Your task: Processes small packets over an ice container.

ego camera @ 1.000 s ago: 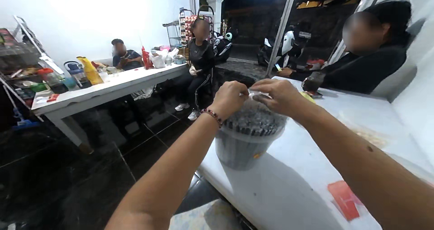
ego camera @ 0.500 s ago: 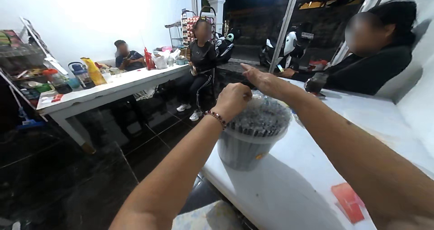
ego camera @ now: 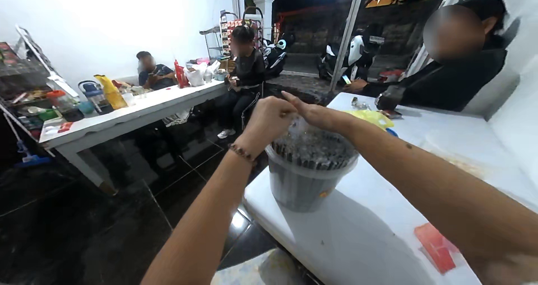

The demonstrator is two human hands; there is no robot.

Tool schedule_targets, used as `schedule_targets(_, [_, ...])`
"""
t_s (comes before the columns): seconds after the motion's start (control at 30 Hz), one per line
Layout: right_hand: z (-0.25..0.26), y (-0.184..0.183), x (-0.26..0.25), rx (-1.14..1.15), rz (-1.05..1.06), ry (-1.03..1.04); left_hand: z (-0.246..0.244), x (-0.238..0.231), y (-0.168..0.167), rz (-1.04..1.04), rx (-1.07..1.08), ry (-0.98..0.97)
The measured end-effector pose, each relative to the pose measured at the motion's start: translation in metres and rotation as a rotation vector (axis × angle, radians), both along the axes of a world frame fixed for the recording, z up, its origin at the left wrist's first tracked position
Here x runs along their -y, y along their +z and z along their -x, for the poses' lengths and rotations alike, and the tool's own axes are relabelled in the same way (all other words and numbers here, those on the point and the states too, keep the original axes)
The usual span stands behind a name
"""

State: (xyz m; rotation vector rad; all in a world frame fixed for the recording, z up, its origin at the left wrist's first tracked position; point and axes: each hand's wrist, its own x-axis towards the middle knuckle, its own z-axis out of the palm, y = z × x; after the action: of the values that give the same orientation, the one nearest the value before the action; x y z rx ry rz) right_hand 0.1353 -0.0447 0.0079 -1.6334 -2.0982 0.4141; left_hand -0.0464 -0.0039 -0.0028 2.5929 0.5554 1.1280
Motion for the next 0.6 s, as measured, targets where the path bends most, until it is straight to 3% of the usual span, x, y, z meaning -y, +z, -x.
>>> schedule_targets(0.13, [-0.004, -0.003, -0.012, 0.296, -0.005, 0.004, 0.033, 0.001, -0.043, 0.049, 0.317, 0.117])
schedule_targets(0.3, [-0.007, -0.004, -0.014, 0.314, 0.008, -0.011, 0.074, 0.010, -0.134, 0.307, 0.467, 0.250])
schedule_targets(0.4, [-0.006, -0.004, -0.013, 0.311, 0.014, -0.032, 0.095, 0.022, -0.192, 0.508, 0.420, 0.300])
schedule_targets(0.6, [-0.003, -0.004, -0.010, 0.333, 0.009, -0.059, 0.139, 0.059, -0.299, 0.895, 0.082, 0.365])
